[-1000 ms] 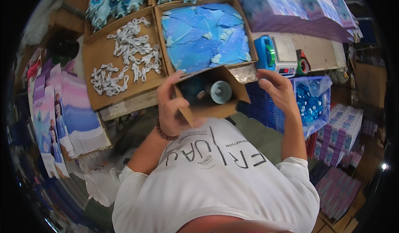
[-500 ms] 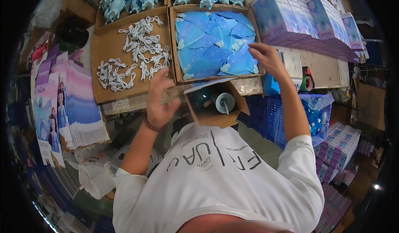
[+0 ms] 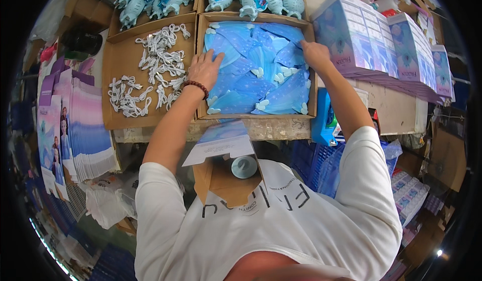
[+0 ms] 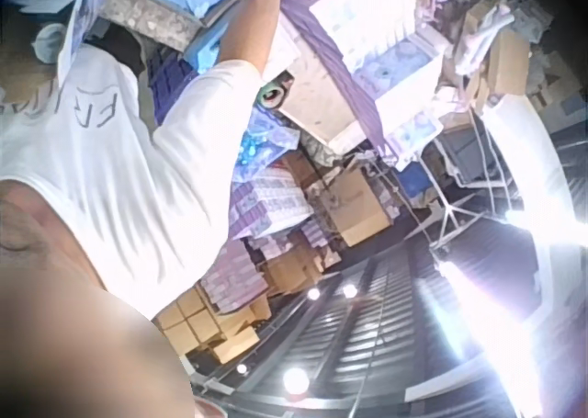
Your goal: The person repeatedly assembles small kits by folding flat boxes, inserting a blue plastic toy and a blue paper insert, and closing the box. The finished boxes are stacked on the table.
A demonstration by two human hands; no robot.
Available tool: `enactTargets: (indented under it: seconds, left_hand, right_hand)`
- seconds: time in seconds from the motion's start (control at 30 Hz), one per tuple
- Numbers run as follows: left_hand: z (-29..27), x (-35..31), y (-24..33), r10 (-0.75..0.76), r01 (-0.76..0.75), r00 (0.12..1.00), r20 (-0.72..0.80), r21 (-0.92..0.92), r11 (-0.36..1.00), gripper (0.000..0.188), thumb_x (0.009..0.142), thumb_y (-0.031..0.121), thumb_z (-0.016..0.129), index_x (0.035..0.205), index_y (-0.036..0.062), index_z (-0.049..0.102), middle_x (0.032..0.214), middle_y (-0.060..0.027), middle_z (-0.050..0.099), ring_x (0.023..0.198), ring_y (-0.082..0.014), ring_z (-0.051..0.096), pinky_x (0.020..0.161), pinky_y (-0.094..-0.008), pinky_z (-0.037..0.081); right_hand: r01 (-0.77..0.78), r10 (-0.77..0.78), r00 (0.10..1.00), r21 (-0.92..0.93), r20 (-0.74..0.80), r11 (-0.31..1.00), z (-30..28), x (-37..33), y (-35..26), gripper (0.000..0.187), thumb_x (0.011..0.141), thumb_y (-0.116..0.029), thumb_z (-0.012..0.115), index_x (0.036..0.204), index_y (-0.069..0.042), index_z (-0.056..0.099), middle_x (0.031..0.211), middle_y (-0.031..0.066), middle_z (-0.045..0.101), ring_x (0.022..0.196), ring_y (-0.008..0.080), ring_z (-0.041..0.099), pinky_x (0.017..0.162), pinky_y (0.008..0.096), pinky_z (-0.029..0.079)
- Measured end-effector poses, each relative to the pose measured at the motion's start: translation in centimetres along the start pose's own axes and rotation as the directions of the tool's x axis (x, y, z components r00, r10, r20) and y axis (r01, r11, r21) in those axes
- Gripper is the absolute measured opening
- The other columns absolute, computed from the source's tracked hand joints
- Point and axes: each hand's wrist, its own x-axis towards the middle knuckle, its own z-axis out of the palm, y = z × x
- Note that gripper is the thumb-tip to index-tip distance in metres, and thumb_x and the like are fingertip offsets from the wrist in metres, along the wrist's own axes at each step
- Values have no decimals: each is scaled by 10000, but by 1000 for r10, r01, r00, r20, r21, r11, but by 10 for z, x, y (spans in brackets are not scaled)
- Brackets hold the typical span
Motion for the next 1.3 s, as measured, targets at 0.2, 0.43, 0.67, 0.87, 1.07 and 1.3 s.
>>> enactTargets:
  seconds: [0.2, 0.43, 0.67, 0.87, 1.07, 1.3]
  left_hand:
    - [-26, -3, 6, -121, 119, 993, -14, -110, 987, 406, 868, 35, 505, 1266, 89, 562, 1154, -191, 633, 1034, -332, 626, 931, -424, 460]
    - [-58, -38, 27, -425, 371, 893, 147, -775, 512, 186, 855, 124, 522, 948, 3, 628, 722, -205, 625, 656, -296, 626, 620, -394, 481]
    - [-46, -55, 52, -267, 253, 947, 177, -923, 289, 340, 873, 133, 529, 1179, 32, 640, 1006, -198, 690, 872, -290, 672, 784, -352, 516]
    - [-48, -87, 1, -170, -20, 966, -194, -713, 701, 286, 877, 75, 548, 1136, 9, 648, 1062, -190, 659, 961, -358, 636, 851, -396, 512]
    - [-30, -131, -109, -585, 637, 768, 260, -211, 741, 393, 869, 198, 627, 1223, 30, 584, 1145, -200, 639, 1076, -375, 598, 926, -460, 482]
    - [-31, -137, -139, -592, 637, 771, 233, -271, 722, 266, 853, 196, 552, 1053, 72, 674, 1022, -222, 671, 969, -414, 632, 822, -489, 508]
  right_hand:
    - [-44, 162, 917, 311, -365, 949, -31, -47, 3, 298, 887, -124, 517, 1163, -46, 601, 888, 182, 693, 828, 306, 681, 673, 411, 542]
    - [-113, 236, 945, 902, 227, -416, -59, -89, -87, 433, 896, -62, 620, 1322, -40, 547, 932, 82, 636, 761, 155, 635, 627, 271, 521]
    - [-81, -149, 985, 996, 87, 46, -43, -83, -207, 404, 976, -289, 588, 1268, -11, 561, 1003, 120, 651, 851, 193, 649, 687, 324, 540]
    - [-120, 78, 990, 990, 114, 78, -45, -90, -196, 279, 999, -189, 531, 1205, -1, 528, 982, 124, 647, 751, 182, 655, 587, 304, 531]
    - [-111, 378, 926, 956, 0, 272, -16, -115, -122, 373, 977, -195, 572, 1304, -30, 499, 981, 128, 650, 803, 214, 684, 593, 307, 531]
    - [-88, 479, 877, 967, -40, 241, -29, -151, -84, 335, 971, -213, 578, 1166, 58, 607, 928, 42, 654, 825, 110, 554, 742, 265, 451]
